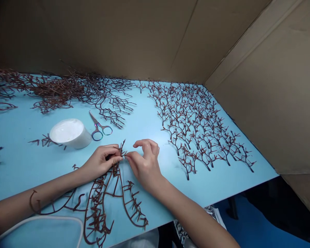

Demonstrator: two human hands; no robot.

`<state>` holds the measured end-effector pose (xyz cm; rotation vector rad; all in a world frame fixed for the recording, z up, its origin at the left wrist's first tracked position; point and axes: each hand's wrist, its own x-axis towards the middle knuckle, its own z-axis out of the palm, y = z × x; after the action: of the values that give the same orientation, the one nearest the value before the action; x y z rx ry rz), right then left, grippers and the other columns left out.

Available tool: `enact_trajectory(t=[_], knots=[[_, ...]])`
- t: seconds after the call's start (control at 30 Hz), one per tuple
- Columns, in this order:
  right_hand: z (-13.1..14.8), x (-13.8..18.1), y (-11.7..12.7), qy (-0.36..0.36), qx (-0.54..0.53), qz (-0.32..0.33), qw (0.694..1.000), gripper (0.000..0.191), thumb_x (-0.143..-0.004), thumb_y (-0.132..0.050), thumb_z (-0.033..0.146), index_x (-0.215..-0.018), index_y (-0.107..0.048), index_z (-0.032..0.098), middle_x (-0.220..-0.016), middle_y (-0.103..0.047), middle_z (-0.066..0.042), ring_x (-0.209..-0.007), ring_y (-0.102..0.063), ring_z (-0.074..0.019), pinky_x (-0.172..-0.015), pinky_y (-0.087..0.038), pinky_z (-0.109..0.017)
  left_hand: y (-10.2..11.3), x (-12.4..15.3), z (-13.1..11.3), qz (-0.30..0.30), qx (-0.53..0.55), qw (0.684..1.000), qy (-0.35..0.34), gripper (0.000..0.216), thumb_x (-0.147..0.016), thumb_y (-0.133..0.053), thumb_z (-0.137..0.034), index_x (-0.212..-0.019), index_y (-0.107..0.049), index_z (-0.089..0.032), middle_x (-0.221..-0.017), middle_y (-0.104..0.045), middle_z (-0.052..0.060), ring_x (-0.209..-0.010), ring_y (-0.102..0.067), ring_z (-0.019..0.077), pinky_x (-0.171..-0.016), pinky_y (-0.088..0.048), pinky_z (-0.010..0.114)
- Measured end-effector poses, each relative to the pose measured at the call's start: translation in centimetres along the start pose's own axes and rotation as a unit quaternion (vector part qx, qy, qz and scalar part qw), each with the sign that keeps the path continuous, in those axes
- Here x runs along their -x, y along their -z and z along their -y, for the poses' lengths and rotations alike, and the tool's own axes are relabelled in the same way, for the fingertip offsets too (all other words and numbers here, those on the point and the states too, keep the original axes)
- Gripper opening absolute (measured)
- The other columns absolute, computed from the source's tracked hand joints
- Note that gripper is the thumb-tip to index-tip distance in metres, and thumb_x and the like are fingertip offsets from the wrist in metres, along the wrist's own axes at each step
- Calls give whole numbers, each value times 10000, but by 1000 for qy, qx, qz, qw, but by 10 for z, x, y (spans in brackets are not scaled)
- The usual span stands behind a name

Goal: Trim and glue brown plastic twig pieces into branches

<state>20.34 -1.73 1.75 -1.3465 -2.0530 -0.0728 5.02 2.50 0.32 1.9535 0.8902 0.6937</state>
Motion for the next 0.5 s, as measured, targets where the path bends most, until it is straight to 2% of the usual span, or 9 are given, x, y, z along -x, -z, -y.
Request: enact_trajectory(t=[0.23, 0.5], knots=[[1, 0, -1, -8, 2, 20, 1000, 123, -756, -473, 149, -685, -566, 185, -777, -401, -53, -831, -341, -199, -717, -331, -356, -1, 1, -2, -9, -44, 999, -28, 249, -752, -442, -141, -504, -429, -148, -524, -388, -33, -533, -404, 96, -529, -306, 207], [3, -2, 3, -1, 23, 63, 998, 124, -757, -461, 133, -687, -562, 146, -804, -419, -83, -846, -328, -217, -680, -327, -354, -3, 2, -3, -16, -111, 992, -62, 254, -761, -433, -136, -508, -432, -148, -515, -381, -32, -542, -404, 103, -560, -315, 217]])
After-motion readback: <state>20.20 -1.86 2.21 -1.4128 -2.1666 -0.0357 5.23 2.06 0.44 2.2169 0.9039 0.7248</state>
